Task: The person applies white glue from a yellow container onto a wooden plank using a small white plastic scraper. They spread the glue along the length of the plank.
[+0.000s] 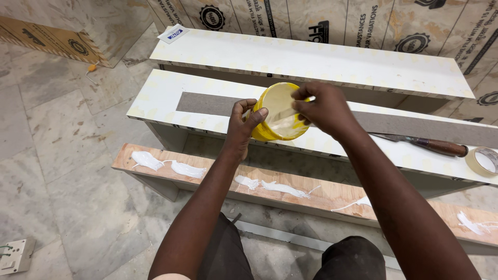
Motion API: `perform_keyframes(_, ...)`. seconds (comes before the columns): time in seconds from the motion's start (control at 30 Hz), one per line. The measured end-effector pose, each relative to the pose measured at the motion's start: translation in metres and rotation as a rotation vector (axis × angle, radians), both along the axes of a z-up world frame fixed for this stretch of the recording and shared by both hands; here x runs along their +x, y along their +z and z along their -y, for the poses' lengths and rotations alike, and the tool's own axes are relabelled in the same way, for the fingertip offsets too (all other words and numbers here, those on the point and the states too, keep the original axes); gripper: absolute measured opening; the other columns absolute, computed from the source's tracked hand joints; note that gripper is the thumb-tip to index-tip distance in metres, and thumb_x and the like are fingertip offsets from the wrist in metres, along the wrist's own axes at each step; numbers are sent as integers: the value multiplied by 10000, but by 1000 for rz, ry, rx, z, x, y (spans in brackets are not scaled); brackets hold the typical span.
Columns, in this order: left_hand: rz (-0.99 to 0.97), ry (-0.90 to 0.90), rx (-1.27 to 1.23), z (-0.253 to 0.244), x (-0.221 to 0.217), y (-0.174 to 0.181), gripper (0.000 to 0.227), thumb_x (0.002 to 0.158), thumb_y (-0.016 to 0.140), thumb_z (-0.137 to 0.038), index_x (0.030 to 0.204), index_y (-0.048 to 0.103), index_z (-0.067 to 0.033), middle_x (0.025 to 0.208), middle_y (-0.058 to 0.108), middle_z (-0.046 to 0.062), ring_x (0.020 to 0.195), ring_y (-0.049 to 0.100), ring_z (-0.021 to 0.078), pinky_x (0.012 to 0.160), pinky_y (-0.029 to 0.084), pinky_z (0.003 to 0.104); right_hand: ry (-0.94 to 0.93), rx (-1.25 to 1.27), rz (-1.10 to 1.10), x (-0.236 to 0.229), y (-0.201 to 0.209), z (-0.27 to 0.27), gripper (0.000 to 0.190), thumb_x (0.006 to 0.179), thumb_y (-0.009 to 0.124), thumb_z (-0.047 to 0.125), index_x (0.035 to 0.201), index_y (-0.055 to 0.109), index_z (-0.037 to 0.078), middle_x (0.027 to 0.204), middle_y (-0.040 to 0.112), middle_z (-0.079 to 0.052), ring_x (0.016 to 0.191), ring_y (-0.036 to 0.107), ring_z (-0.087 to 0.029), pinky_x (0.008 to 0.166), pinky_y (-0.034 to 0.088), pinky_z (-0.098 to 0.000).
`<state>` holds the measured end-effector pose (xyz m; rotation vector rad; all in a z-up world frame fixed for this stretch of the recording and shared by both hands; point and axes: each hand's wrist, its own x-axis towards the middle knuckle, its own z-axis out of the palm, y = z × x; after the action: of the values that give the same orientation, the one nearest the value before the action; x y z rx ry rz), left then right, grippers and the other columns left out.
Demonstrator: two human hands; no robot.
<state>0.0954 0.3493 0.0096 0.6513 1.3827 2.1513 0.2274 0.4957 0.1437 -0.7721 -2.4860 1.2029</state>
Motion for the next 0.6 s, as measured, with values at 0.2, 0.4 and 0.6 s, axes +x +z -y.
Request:
perform_keyframes(0.2,201,155,-41,4,-23,-8,700,780,798,-489,1249,531,-44,1160,618,134,1074,616,207,931,537,358,-30,420,-341,5,-14,-8,389,992,745,178,1313,614,3,1230,689,-189,838,741,-194,700,604,-324)
perform_keyframes(0.4,275,353,93,18,-111,-17,585,727,823,-496,978,654,5,930,707,147,796,717,235,754,630,431,-26,575,205,5,-72,-49,419,942,761,300,1300,660,107,1293,683,-127,1105,699,-254,905,583,-433)
perform_keyframes(0.6,346,437,131,0,-163,-17,870,644,881,-500,1206,414,-26,1135,583,210,1070,662,296,907,622,462,236,724,552,-46,-131,-33,818,752,869,382,1453,491,192,1554,440,-62,1412,435,-290,1089,447,-488)
